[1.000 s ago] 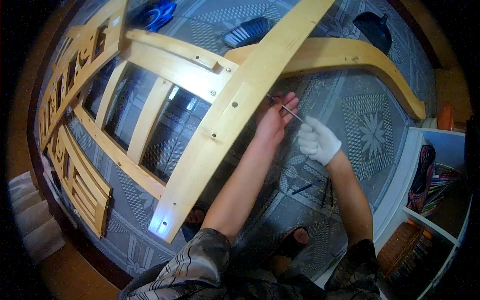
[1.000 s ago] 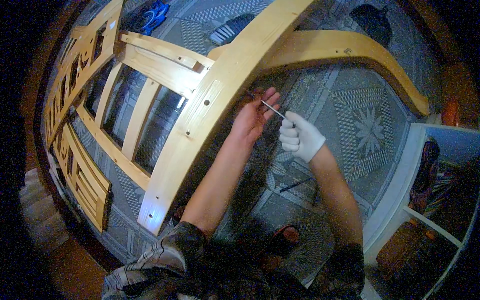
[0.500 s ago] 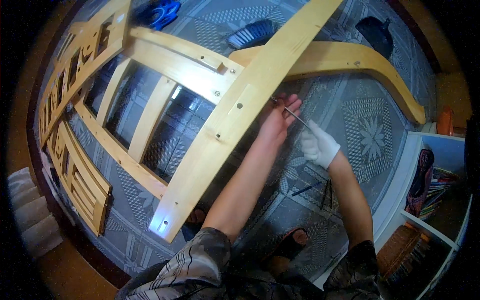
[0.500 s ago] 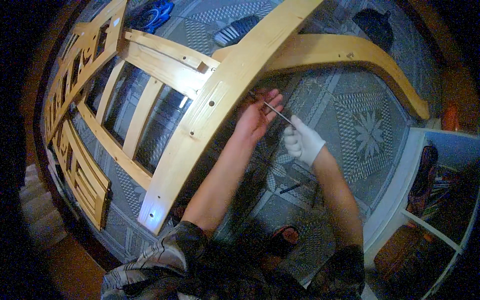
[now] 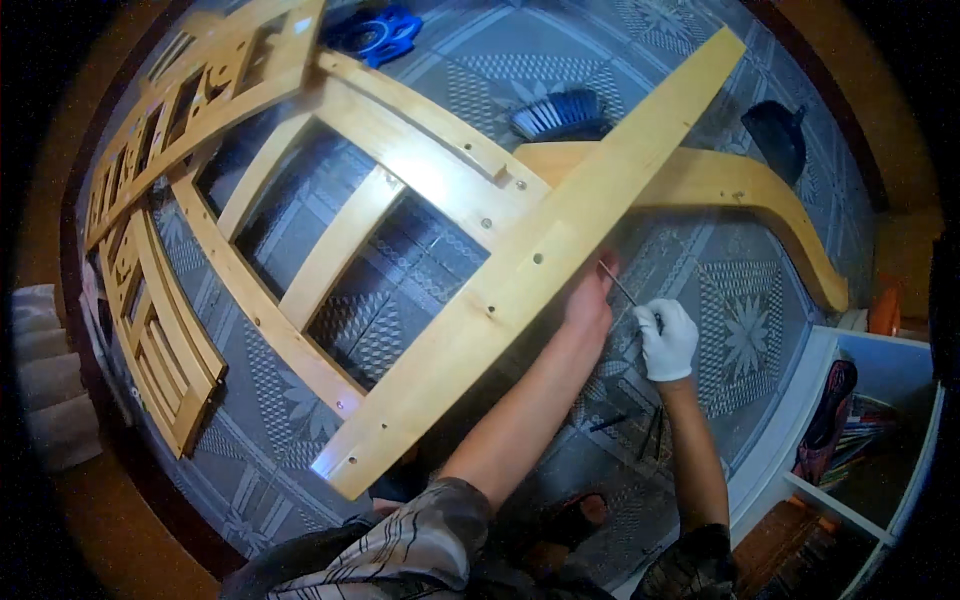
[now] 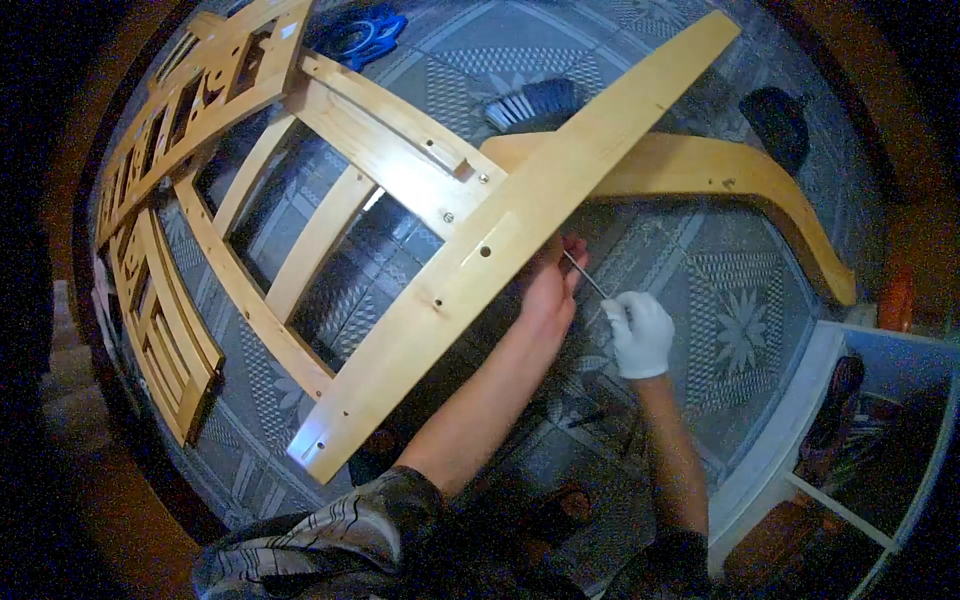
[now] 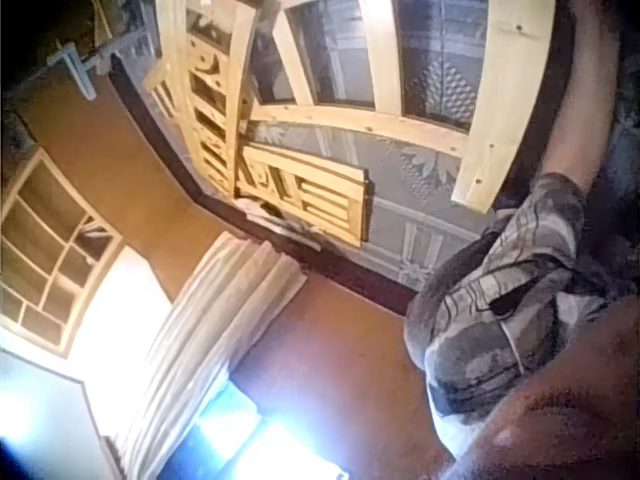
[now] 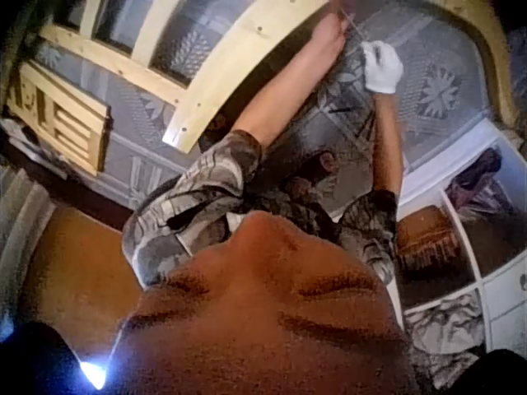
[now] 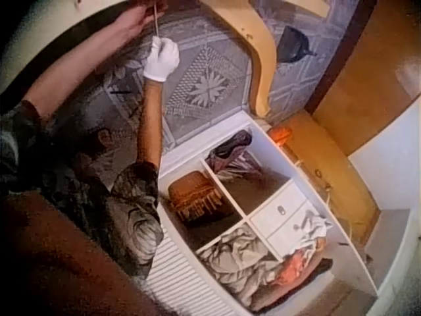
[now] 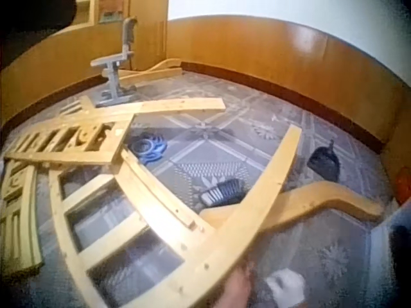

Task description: The person unscrews bolts from wooden furniture components using an allen key and removes the fasteners by hand.

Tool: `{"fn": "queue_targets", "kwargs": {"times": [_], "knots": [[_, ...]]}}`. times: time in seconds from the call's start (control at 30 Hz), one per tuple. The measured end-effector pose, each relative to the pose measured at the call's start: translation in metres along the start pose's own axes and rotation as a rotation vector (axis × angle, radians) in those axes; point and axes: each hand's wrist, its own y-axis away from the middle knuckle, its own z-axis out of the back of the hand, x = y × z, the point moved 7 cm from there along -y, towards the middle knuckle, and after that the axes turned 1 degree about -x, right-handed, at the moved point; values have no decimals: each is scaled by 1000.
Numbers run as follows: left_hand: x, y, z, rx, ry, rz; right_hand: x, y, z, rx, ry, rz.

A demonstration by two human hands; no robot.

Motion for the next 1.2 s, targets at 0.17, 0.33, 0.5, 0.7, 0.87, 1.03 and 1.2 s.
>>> {"fn": "queue_targets", "kwargs": {"times": [0.17,0.33,0.5,0.7,0.87,1.03,1.2], "knots": [[-2,-1,1,98,45,-25,-16,14,-23,37,-335,-381],[-1,2,-3,171,167,30,-1,19,-30,140,-124,-318],[6,6,0,-80,191,57,-7,23,-31,194,-465,-496],[2,2,3,-29,175,-18,-28,36,-46,292,-878,-793],[4,-4,6,150,243,55,-32,19,-35,82,-402,-341],[6,-2,8,49,192,-5,-29,24,-13,-78,-44,-46],[3,-8,11,74,149,-59,-44,45,-10,-43,130,-142]]}}
